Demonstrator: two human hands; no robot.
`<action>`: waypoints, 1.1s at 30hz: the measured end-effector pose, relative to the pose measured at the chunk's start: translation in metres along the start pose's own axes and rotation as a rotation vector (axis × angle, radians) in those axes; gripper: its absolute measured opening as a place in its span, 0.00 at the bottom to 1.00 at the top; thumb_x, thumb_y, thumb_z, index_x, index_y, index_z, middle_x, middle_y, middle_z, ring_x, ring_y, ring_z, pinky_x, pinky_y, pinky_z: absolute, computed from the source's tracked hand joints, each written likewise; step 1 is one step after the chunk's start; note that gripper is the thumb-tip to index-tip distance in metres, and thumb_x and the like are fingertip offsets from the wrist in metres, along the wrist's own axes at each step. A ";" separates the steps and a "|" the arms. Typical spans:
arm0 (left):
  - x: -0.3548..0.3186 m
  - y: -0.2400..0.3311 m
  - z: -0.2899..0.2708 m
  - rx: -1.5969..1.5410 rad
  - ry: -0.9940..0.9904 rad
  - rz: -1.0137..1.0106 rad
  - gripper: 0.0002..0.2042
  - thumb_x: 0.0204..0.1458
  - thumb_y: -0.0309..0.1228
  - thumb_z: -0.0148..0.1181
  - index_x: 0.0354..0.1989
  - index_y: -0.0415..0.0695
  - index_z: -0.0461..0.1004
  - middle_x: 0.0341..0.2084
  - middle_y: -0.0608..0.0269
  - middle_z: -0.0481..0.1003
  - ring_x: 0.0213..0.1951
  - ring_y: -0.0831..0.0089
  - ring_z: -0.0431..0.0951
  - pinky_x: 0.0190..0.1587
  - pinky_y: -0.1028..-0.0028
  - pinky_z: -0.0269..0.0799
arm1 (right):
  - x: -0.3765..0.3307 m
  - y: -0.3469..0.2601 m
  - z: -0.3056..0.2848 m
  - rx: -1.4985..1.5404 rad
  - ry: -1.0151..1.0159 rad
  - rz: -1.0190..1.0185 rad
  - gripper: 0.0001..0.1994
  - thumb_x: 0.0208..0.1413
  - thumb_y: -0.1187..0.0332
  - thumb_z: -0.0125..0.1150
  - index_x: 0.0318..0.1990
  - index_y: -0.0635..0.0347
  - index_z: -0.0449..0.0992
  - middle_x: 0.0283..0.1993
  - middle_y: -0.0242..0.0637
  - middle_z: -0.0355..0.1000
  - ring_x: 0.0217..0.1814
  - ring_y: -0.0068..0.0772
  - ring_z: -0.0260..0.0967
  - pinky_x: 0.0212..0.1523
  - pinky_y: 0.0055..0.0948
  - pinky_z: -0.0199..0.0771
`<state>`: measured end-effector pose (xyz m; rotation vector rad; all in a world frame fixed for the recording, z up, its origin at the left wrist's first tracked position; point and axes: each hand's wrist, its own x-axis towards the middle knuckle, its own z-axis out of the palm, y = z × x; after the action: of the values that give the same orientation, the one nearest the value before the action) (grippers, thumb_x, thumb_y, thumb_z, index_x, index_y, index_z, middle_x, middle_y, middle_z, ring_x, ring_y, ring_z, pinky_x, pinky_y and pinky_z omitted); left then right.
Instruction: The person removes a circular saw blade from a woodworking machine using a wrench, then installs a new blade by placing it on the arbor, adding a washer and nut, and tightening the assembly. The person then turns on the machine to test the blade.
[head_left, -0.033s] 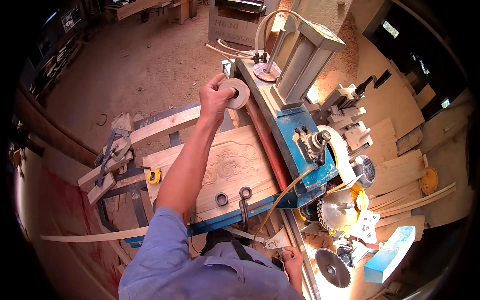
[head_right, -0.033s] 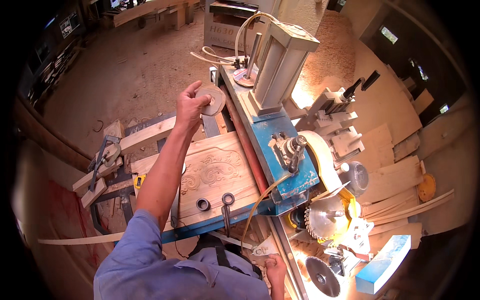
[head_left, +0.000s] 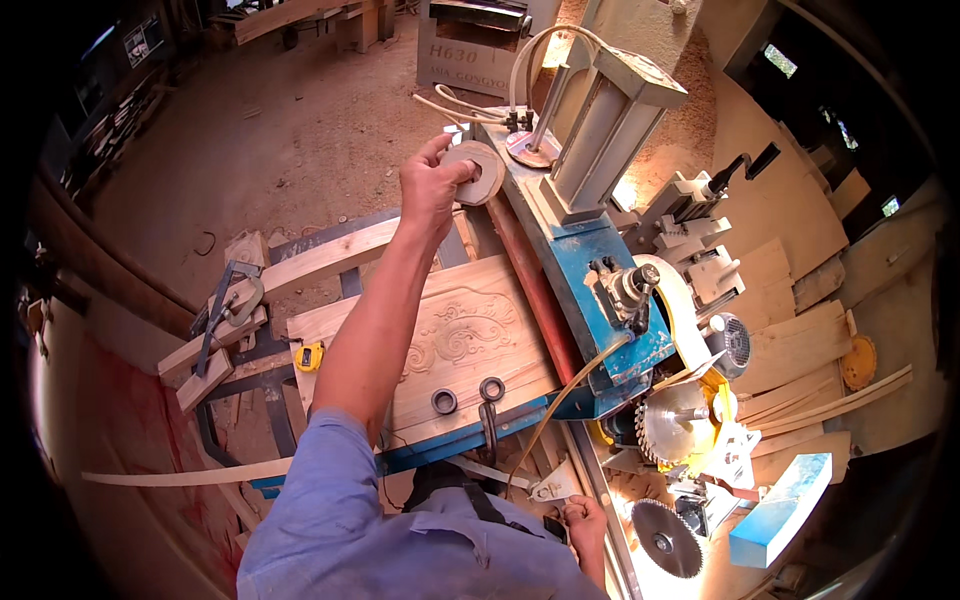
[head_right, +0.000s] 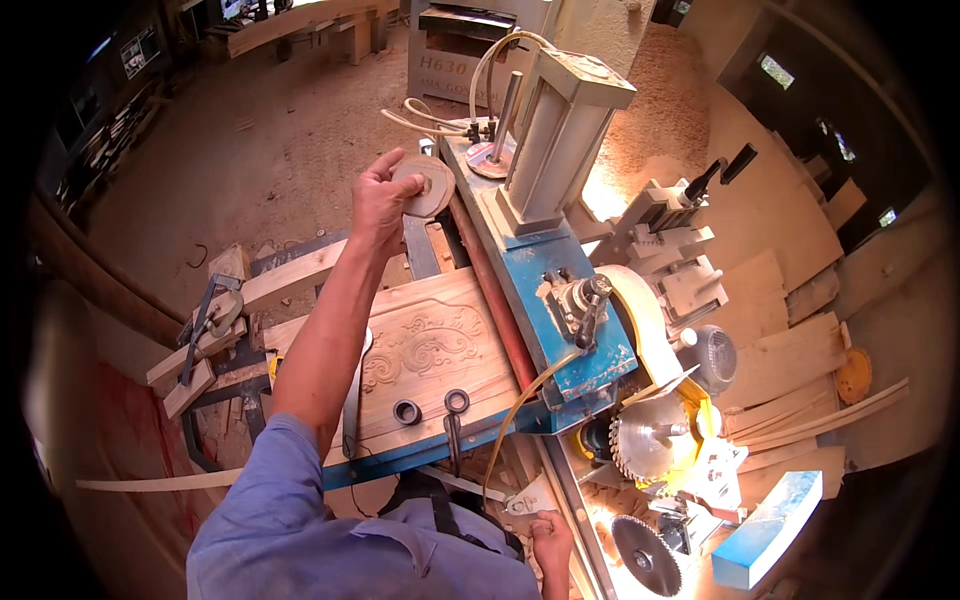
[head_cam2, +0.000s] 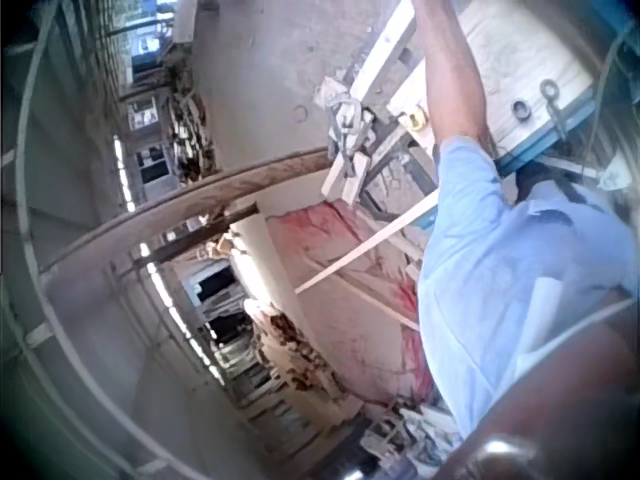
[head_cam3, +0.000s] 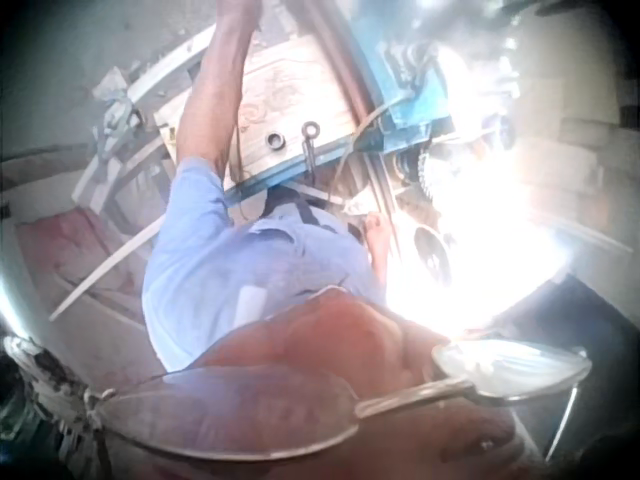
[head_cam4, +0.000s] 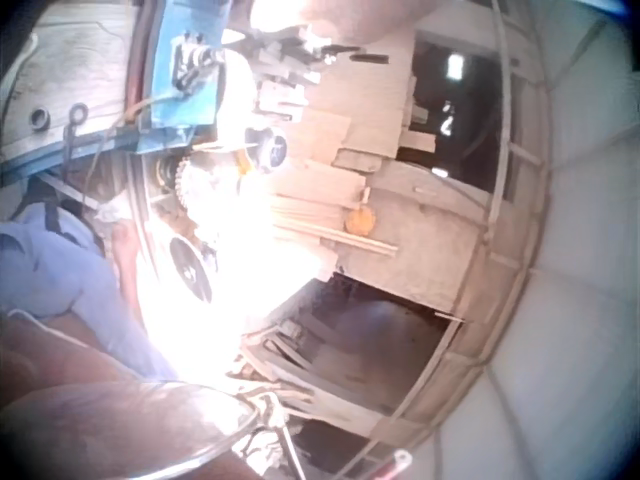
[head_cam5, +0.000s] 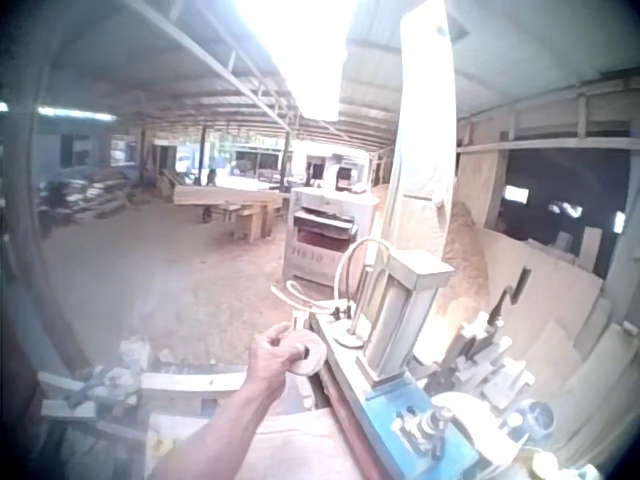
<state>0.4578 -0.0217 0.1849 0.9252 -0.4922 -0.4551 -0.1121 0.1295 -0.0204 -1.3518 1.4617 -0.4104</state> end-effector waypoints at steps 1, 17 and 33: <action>0.021 0.007 0.007 -0.067 -0.018 0.029 0.31 0.47 0.14 0.65 0.63 0.24 0.64 0.39 0.52 0.79 0.33 0.72 0.81 0.38 0.76 0.79 | 0.001 0.000 0.001 0.002 -0.009 -0.010 0.12 0.58 0.80 0.59 0.49 0.74 0.74 0.34 0.39 0.78 0.33 0.23 0.73 0.36 0.22 0.74; 0.152 0.023 0.158 -0.356 -0.012 -0.112 0.06 0.45 0.12 0.53 0.28 0.36 0.73 0.26 0.57 0.74 0.26 0.70 0.77 0.27 0.68 0.76 | -0.006 0.056 -0.015 0.174 0.063 0.051 0.13 0.54 0.82 0.56 0.48 0.75 0.74 0.34 0.44 0.80 0.33 0.27 0.77 0.37 0.23 0.77; 0.150 0.022 0.163 0.070 -0.056 -0.008 0.12 0.48 0.15 0.64 0.42 0.33 0.78 0.32 0.54 0.80 0.31 0.67 0.82 0.31 0.61 0.82 | -0.003 0.023 -0.017 0.126 0.047 0.024 0.13 0.55 0.81 0.58 0.48 0.74 0.75 0.34 0.41 0.79 0.33 0.24 0.76 0.38 0.21 0.76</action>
<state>0.4868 -0.1993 0.3167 0.9841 -0.5579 -0.4746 -0.1385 0.1323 -0.0313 -1.2305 1.4640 -0.5136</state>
